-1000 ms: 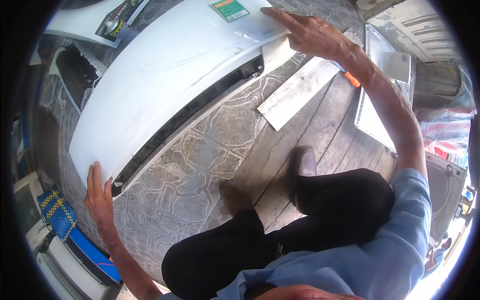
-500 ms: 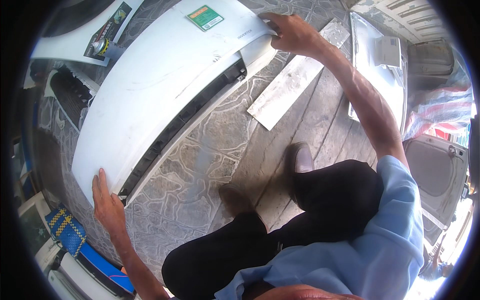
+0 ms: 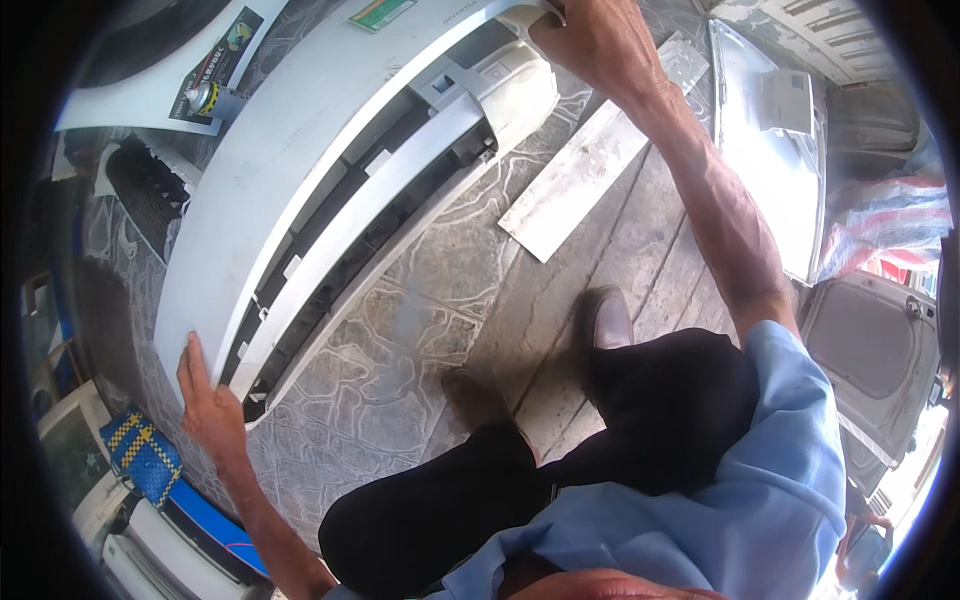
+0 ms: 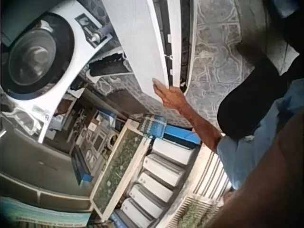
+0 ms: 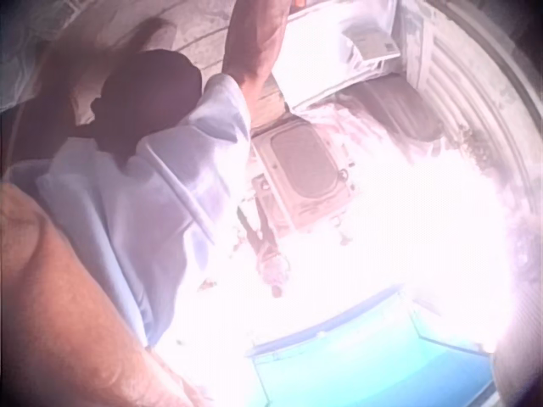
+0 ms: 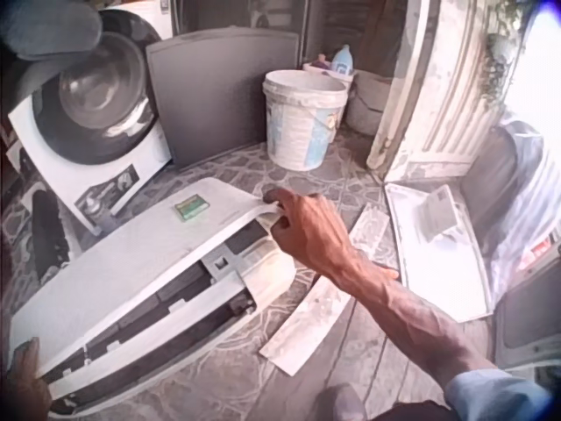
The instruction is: The person disassembles a wall-mounted air conditioner unit using a screwdriver. They remove the front cover, filters, and internal components, then reassemble the unit.
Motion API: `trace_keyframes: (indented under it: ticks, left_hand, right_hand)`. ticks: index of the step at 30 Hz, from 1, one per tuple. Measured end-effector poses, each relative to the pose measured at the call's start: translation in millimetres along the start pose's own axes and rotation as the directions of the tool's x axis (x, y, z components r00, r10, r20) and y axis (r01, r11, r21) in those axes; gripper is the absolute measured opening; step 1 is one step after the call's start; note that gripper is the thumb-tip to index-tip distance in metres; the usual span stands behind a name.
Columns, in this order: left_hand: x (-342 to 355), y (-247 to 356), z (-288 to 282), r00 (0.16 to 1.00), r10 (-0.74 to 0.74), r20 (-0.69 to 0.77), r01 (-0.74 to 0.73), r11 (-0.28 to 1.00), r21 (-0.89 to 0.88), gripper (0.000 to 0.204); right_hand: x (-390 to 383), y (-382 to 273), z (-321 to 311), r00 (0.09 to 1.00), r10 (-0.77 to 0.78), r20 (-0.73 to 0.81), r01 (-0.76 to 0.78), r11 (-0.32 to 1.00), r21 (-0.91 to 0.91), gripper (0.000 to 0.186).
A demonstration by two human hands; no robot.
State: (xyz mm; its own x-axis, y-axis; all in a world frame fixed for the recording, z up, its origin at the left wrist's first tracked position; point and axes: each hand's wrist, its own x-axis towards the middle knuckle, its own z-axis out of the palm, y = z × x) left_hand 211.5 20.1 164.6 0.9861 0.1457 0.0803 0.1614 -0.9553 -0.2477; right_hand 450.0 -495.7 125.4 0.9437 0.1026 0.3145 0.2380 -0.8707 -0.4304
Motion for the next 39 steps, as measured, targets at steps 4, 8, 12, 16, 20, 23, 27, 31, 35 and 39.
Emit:
trace_keyframes:
  ticks: [4, 8, 12, 16, 20, 23, 27, 31, 35, 39]
  left_hand:
    - [34.1, -44.6, -27.7, 0.988, -0.090, -0.128, 0.074, 0.989, -0.126, 0.055]
    - [79.6, -81.5, -36.0, 0.995, -0.041, -0.095, 0.023, 0.982, -0.185, 0.045]
    - [115.7, -94.5, -30.6, 0.992, -0.122, -0.034, 0.109, 0.960, -0.257, 0.039]
    - [127.3, -103.0, -40.1, 0.986, -0.080, -0.145, 0.050, 0.979, -0.200, 0.043]
    - [130.0, -60.1, -33.7, 0.959, -0.042, -0.282, 0.011, 0.994, -0.111, 0.052]
    - [130.8, -14.6, -31.9, 0.908, 0.030, -0.419, -0.040, 0.999, -0.014, 0.058]
    - [139.4, 108.5, -48.2, 0.855, 0.291, -0.429, -0.378, 0.917, -0.131, 0.056]
    - [207.9, 284.7, -39.4, 0.865, 0.443, -0.235, -0.460, 0.515, -0.724, 0.024]
    - [270.2, 359.5, -14.8, 0.812, 0.520, -0.266, -0.564, 0.577, -0.591, 0.023]
    - [271.4, 377.4, 10.4, 0.742, 0.529, -0.412, -0.669, 0.622, -0.407, 0.017]
  right_hand:
    - [33.1, -12.9, -19.1, 0.935, -0.301, -0.185, 0.319, 0.945, 0.075, 0.031]
    - [94.3, -2.3, -9.5, 0.780, -0.545, -0.307, 0.587, 0.807, 0.061, 0.031]
    - [123.7, -2.9, -2.8, 0.824, -0.442, -0.353, 0.517, 0.843, 0.151, 0.034]
    - [80.0, -12.0, -11.4, 0.982, -0.066, -0.179, 0.159, 0.801, 0.578, 0.051]
    - [17.5, 73.0, 62.0, 0.993, 0.018, 0.120, -0.070, 0.893, 0.444, 0.065]
    - [-12.1, 76.4, 79.6, 0.927, 0.076, 0.366, -0.322, 0.659, 0.679, 0.073]
    - [-23.5, 42.7, 86.2, 0.930, 0.118, 0.348, -0.326, 0.701, 0.634, 0.104]
    - [-22.3, 39.7, 85.8, 0.933, 0.187, 0.307, -0.355, 0.613, 0.705, 0.104]
    - [-25.9, 40.1, 88.2, 0.932, 0.205, 0.299, -0.362, 0.550, 0.753, 0.102]
    - [-32.4, 39.3, 94.0, 0.942, 0.231, 0.244, -0.333, 0.532, 0.779, 0.093]
